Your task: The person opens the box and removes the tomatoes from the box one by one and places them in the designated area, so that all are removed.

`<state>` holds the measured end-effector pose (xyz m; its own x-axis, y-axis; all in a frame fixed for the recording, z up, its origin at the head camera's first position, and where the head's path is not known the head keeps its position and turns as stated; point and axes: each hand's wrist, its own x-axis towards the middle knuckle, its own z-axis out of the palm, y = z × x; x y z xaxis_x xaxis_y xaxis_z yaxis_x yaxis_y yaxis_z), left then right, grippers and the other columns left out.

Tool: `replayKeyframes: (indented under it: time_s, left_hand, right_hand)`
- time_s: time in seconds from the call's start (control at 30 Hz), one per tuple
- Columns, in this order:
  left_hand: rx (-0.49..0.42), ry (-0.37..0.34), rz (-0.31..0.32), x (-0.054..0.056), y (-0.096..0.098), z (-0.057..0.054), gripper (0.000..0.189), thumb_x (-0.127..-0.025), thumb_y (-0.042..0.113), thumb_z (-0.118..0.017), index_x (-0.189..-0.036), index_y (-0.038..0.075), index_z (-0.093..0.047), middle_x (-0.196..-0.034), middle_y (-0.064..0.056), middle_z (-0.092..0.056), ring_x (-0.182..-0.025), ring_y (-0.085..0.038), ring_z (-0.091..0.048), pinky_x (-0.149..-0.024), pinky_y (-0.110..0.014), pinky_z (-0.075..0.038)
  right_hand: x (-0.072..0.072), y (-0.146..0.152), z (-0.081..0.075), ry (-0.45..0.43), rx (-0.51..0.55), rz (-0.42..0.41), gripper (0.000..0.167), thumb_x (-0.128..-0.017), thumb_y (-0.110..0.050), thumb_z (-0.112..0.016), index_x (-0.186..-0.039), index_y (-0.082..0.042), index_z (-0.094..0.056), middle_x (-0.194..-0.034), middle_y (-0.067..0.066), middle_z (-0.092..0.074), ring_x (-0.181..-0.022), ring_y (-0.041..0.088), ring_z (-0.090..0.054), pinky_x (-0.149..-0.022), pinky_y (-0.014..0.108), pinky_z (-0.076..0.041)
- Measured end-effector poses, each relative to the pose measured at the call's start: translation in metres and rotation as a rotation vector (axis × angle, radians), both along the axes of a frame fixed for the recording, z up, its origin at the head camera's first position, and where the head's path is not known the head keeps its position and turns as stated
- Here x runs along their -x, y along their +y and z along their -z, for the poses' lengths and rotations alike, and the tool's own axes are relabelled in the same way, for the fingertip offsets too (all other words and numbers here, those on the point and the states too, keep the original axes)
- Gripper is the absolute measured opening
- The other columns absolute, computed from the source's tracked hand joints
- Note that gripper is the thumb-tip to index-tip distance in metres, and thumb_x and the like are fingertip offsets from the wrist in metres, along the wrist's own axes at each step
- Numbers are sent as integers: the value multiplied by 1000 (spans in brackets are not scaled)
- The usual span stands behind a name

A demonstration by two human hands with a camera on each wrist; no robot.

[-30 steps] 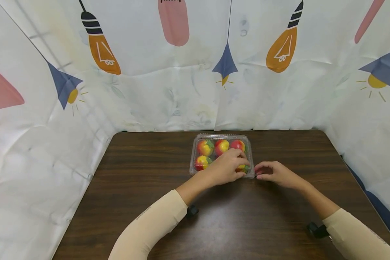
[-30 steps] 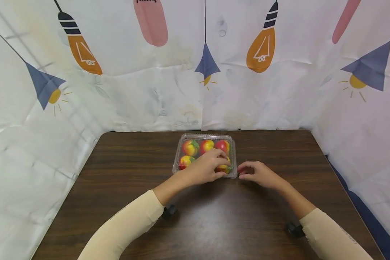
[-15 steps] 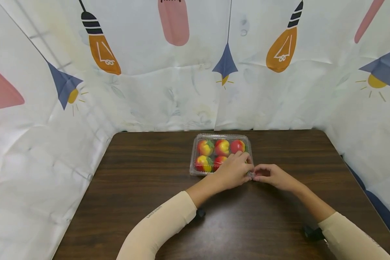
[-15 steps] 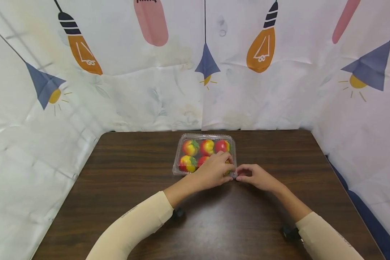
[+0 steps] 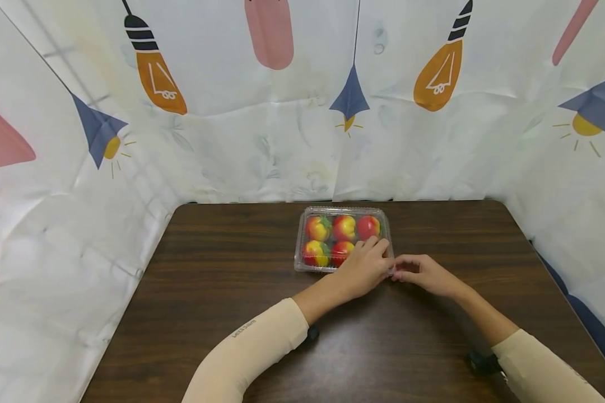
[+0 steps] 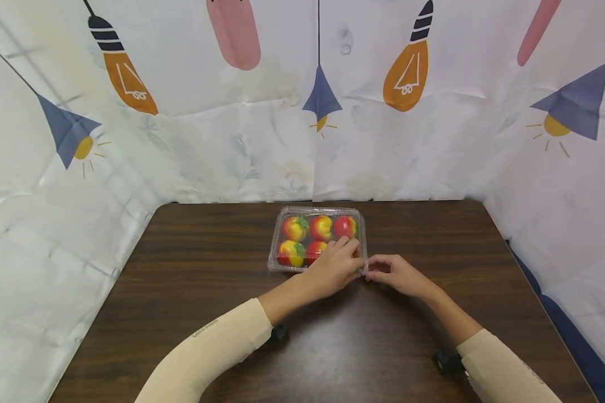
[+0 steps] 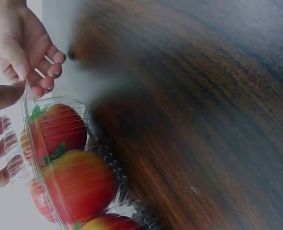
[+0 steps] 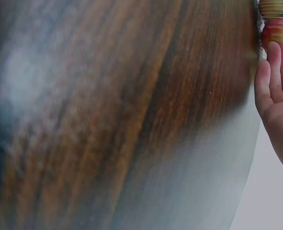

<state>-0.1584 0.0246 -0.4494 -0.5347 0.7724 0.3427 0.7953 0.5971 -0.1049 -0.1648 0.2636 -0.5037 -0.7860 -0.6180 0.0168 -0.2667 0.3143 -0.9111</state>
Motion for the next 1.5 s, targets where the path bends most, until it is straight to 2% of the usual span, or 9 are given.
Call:
replayKeyframes:
  time_s: [0.23, 0.47, 0.7, 0.83, 0.97, 1.2, 1.33, 1.5]
  left_hand:
    - [-31, 50, 30, -1, -2, 2, 11, -98, 27, -72, -99, 23, -82, -106, -1, -62, -89, -18, -55, -66, -27, -52]
    - [-39, 94, 58, -2, -1, 7, 10, -94, 18, -71, -90, 18, -80, -104, -2, -60, -92, -19, -56, -72, -26, -55]
    - [-73, 159, 66, -1, 2, 14, 12, -92, 16, -71, -83, 16, -80, -101, -2, -60, -84, -18, -52, -66, -25, -51]
    - [-48, 196, 48, -3, 5, 15, 13, -96, 17, -68, -90, 15, -80, -99, -2, -59, -81, -18, -49, -68, -25, -51]
    - [7, 254, -3, -6, 9, 16, 13, -99, 23, -69, -96, 16, -78, -99, -1, -57, -82, -17, -50, -69, -25, -51]
    - [48, 317, -48, -9, 13, 18, 19, -97, 37, -72, -92, 19, -77, -97, 0, -56, -81, -17, -50, -68, -25, -49]
    - [50, 326, -50, -9, 13, 16, 18, -98, 36, -72, -93, 20, -78, -95, 0, -57, -80, -17, -51, -68, -25, -49]
    - [45, 335, -56, -6, 12, 17, 12, -98, 25, -69, -96, 20, -80, -94, 0, -58, -78, -17, -50, -65, -25, -48]
  right_hand:
    - [0, -5, 0, -24, 6, 40, 20, -103, -7, -63, -118, 6, -68, -104, 21, -74, -92, 4, -69, -80, 22, -62]
    - [-2, -11, -1, -60, 35, 72, 15, -102, -8, -64, -109, 4, -69, -96, 17, -73, -87, 8, -69, -78, 28, -64]
    - [-2, -12, 0, -101, 56, 72, 13, -104, -8, -61, -107, 4, -66, -96, 22, -70, -87, 8, -69, -79, 28, -63]
    - [-2, -14, 1, -98, 44, 87, 11, -103, -6, -60, -105, 4, -64, -93, 14, -69, -85, 8, -67, -78, 26, -63]
    - [-2, -16, -1, -91, 34, 104, 9, -102, -2, -59, -104, 6, -63, -91, 4, -68, -83, 8, -65, -77, 25, -62]
    - [-1, -19, -4, -90, 10, 127, 7, -99, 2, -59, -102, 7, -62, -87, -3, -65, -81, 7, -63, -75, 26, -60]
    - [0, -21, -4, -78, 3, 149, 5, -97, 2, -61, -99, 5, -63, -84, -3, -65, -79, 8, -62, -73, 25, -58]
    - [1, -23, -6, -76, -4, 157, 5, -95, 2, -61, -98, 4, -64, -82, -1, -64, -78, 10, -61, -71, 26, -57]
